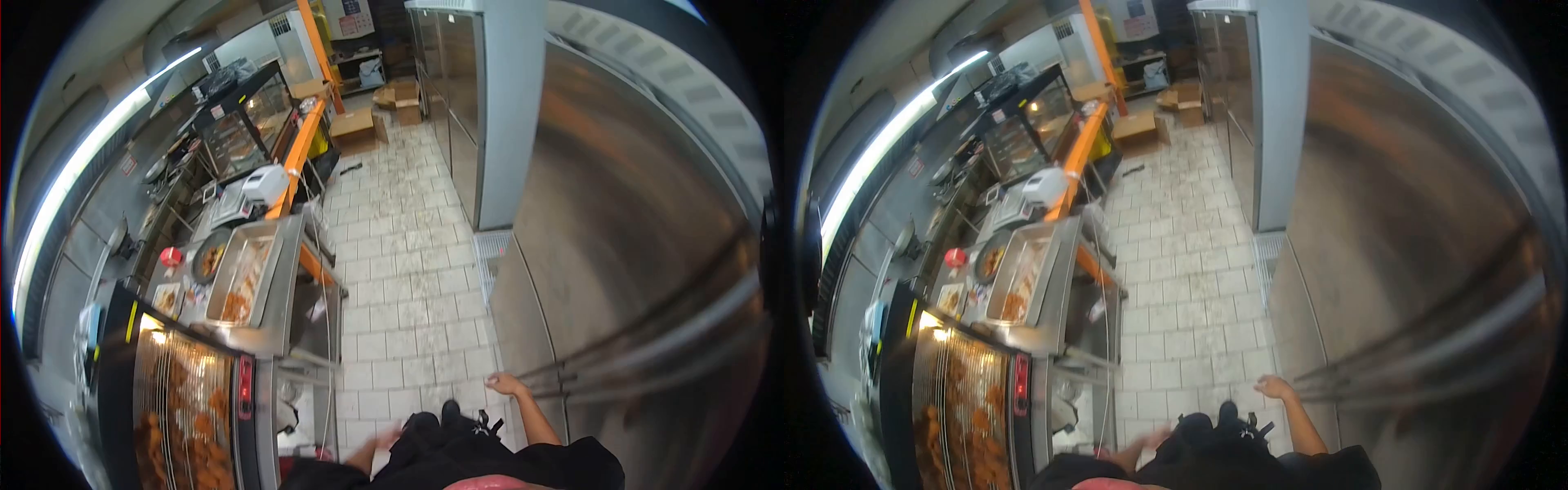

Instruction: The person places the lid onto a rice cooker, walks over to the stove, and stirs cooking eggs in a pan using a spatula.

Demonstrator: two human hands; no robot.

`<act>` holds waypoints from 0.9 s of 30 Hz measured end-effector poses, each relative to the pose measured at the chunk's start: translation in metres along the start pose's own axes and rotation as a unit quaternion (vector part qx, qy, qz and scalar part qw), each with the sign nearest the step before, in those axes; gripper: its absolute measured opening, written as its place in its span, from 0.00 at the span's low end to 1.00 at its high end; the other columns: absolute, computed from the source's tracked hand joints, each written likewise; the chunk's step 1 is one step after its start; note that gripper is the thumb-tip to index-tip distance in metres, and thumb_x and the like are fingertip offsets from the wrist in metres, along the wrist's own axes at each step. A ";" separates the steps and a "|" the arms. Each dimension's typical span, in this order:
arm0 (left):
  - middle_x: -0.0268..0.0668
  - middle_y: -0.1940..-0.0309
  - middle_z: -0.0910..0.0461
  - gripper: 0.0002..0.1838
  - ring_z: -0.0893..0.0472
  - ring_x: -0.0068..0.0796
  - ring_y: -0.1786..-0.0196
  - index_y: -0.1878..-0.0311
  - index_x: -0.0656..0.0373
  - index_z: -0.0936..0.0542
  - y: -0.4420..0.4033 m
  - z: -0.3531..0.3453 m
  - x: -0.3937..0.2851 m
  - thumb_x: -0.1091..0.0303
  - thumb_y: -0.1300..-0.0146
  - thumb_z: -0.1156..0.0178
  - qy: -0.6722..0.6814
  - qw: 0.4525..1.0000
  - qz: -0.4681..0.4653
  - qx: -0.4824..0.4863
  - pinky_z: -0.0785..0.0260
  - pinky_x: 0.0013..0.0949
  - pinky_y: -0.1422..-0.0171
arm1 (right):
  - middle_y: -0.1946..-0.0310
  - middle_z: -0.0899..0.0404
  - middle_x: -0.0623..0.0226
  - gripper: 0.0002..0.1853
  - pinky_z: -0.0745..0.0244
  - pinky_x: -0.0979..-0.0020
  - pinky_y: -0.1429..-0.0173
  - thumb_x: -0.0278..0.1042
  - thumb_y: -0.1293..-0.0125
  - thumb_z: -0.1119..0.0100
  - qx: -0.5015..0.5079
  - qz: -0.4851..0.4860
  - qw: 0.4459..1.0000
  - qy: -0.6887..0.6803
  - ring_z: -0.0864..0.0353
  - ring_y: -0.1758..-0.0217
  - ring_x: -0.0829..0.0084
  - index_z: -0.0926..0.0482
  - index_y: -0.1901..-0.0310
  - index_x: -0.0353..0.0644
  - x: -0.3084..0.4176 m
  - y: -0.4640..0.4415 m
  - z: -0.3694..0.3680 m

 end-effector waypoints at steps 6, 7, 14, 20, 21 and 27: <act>0.44 0.32 0.30 0.43 0.27 0.43 0.33 0.25 0.56 0.39 -0.010 0.048 -0.042 0.31 0.30 0.64 0.173 0.969 0.143 -0.100 0.42 0.49 0.27 | 0.63 0.15 0.63 0.15 0.25 0.66 0.47 0.41 0.26 0.46 -0.170 0.255 0.945 -0.115 0.19 0.57 0.71 0.17 0.56 0.36 0.272 -0.156 0.335; 0.45 0.33 0.29 0.42 0.27 0.43 0.34 0.26 0.56 0.38 -0.029 0.068 -0.063 0.32 0.30 0.62 0.189 0.965 0.145 -0.112 0.41 0.49 0.27 | 0.60 0.15 0.63 0.13 0.26 0.67 0.45 0.37 0.26 0.47 -0.173 0.281 0.936 -0.120 0.19 0.54 0.72 0.18 0.54 0.36 0.317 -0.182 0.384; 0.47 0.40 0.23 0.35 0.22 0.46 0.39 0.31 0.58 0.31 -0.214 0.298 -0.333 0.39 0.29 0.53 0.130 0.977 0.055 -0.161 0.34 0.49 0.32 | 0.31 0.31 0.56 0.29 0.28 0.65 0.36 0.27 0.40 0.34 -0.341 0.645 0.684 0.014 0.30 0.31 0.62 0.28 0.36 0.41 0.649 -0.265 0.657; 0.49 0.46 0.17 0.30 0.19 0.47 0.43 0.35 0.59 0.25 -0.370 0.608 -0.810 0.44 0.29 0.46 -0.170 0.872 -0.297 -0.351 0.29 0.48 0.37 | 0.30 0.34 0.51 0.34 0.28 0.63 0.33 0.32 0.41 0.30 -0.406 0.825 0.362 0.154 0.31 0.29 0.58 0.31 0.33 0.40 0.779 -0.361 0.799; 0.41 0.64 0.14 0.22 0.16 0.40 0.59 0.49 0.62 0.21 -0.350 0.639 -0.936 0.49 0.28 0.44 -0.201 0.808 -0.396 -0.386 0.24 0.42 0.51 | 0.30 0.33 0.51 0.34 0.28 0.62 0.33 0.32 0.41 0.30 -0.417 0.824 0.346 0.165 0.31 0.29 0.58 0.31 0.33 0.40 0.787 -0.388 0.825; 0.39 0.66 0.16 0.17 0.17 0.31 0.60 0.58 0.64 0.23 -0.308 0.758 -1.361 0.56 0.28 0.41 -0.082 0.755 -0.568 -0.316 0.27 0.35 0.53 | 0.31 0.33 0.48 0.34 0.29 0.60 0.33 0.33 0.40 0.31 -0.442 0.817 0.280 0.241 0.31 0.29 0.55 0.32 0.33 0.40 0.798 -0.578 0.987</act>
Point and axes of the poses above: each hand's wrist, its own y-axis away from the middle knuckle, its own z-axis out of the back of the hand, x = y × z, the point moved 1 cm from there along -y, towards the middle knuckle
